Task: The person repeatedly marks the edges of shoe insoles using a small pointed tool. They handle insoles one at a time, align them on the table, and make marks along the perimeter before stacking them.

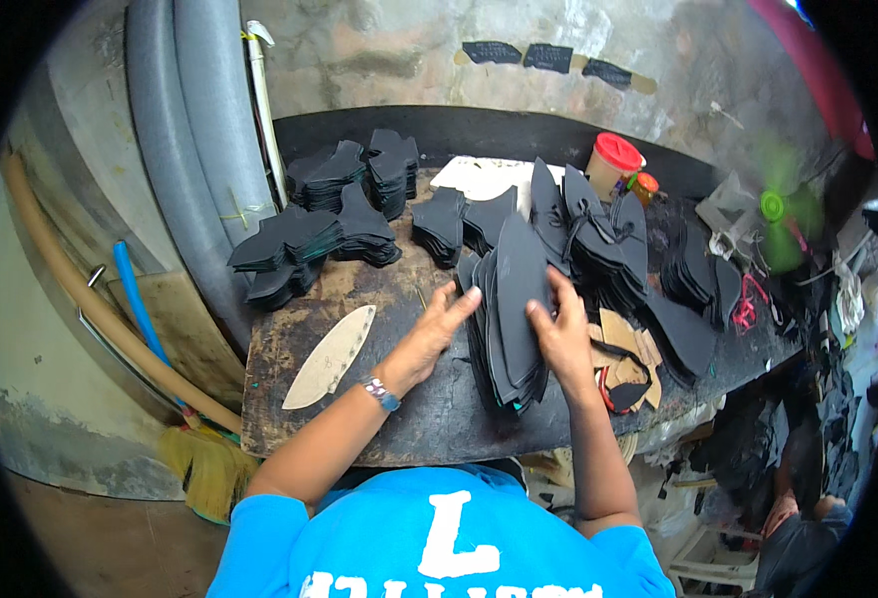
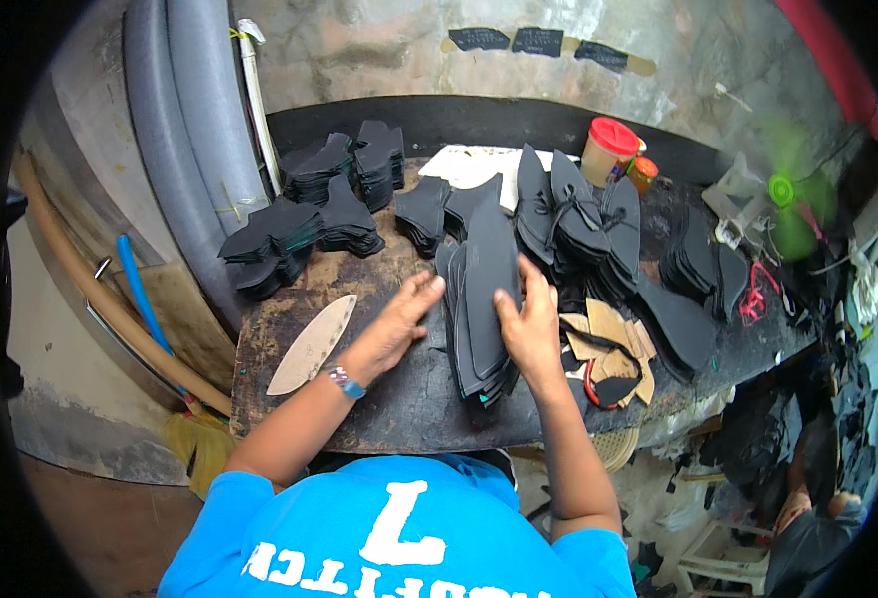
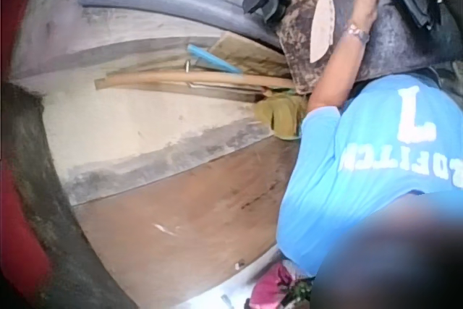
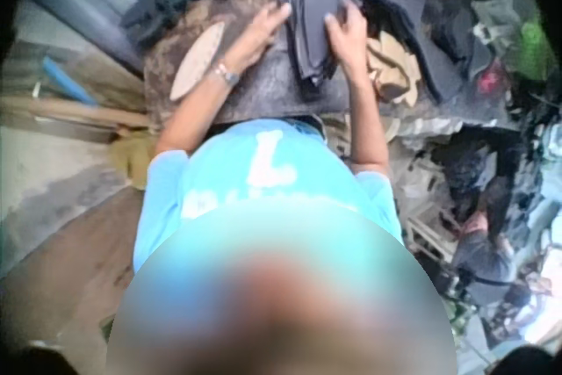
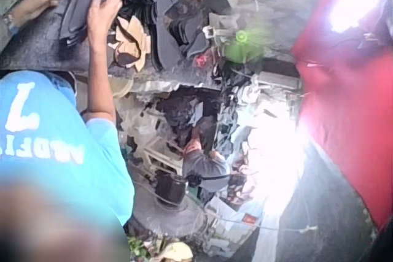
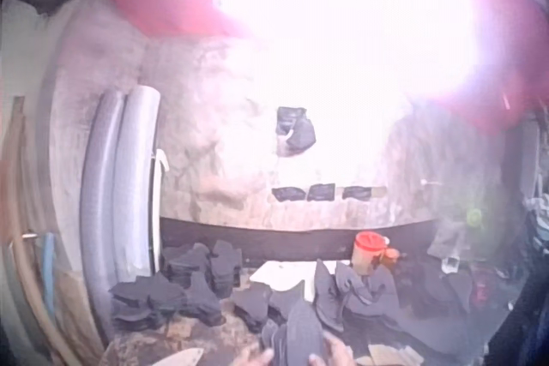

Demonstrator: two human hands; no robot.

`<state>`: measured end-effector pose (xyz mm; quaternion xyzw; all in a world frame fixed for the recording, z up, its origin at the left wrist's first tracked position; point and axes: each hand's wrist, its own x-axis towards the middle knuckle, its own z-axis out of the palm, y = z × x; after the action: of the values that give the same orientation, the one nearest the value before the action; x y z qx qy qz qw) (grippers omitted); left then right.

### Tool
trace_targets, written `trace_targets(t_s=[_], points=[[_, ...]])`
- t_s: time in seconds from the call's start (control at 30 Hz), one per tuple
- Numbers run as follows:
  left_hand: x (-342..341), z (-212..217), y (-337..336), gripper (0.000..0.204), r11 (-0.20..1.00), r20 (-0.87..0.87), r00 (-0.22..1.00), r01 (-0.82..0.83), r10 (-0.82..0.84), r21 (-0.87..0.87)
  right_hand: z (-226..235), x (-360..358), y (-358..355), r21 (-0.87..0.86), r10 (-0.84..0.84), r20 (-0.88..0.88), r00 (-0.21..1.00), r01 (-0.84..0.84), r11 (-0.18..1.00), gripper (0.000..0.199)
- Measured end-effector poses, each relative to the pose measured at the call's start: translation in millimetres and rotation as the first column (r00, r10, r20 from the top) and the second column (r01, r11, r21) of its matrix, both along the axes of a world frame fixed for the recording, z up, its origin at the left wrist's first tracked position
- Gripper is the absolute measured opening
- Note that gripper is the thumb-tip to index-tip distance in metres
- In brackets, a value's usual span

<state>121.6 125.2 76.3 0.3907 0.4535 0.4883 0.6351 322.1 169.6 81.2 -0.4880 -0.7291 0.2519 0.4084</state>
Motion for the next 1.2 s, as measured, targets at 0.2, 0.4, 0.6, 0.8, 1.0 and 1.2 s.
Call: trace_targets(t_s=[0.2, 0.4, 0.6, 0.8, 1.0, 1.2], points=[[16.6, -31.3, 24.8, 0.123, 0.99, -0.066, 0.998, -0.002, -0.007, -0.141, -42.1, 10.2, 1.5, -0.482, -0.024, -0.229, 0.973, -0.091, 0.872, 0.095], [19.2, -25.0, 27.5, 0.099, 0.999, -0.016, 0.999, -0.035, 0.035, -0.004, -15.1, 12.4, -16.1, -0.523, 0.188, -0.267, 0.945, -0.306, 0.795, 0.088], [21.1, -23.3, 18.8, 0.082, 0.997, 0.053, 0.998, -0.033, 0.036, -0.063, -37.1, 4.3, -33.1, -0.401, 0.132, -0.351, 0.927, -0.277, 0.873, 0.087], [20.8, -28.0, 0.3, 0.066, 0.993, 0.284, 0.952, -0.118, 0.112, 0.004, -52.6, 0.9, -46.4, -0.296, 0.109, -0.261, 0.959, -0.187, 0.937, 0.099], [-4.5, -29.0, -60.8, 0.055, 0.985, 0.4, 0.909, -0.158, 0.116, 0.073, -30.0, -22.9, -74.7, -0.162, 0.321, -0.179, 0.93, -0.35, 0.923, 0.12], [-52.7, -43.3, -125.3, 0.064, 0.954, 0.525, 0.842, -0.245, 0.122, 0.171, 15.9, -48.8, -84.3, 0.003, 0.549, 0.09, 0.831, -0.552, 0.834, 0.11]])
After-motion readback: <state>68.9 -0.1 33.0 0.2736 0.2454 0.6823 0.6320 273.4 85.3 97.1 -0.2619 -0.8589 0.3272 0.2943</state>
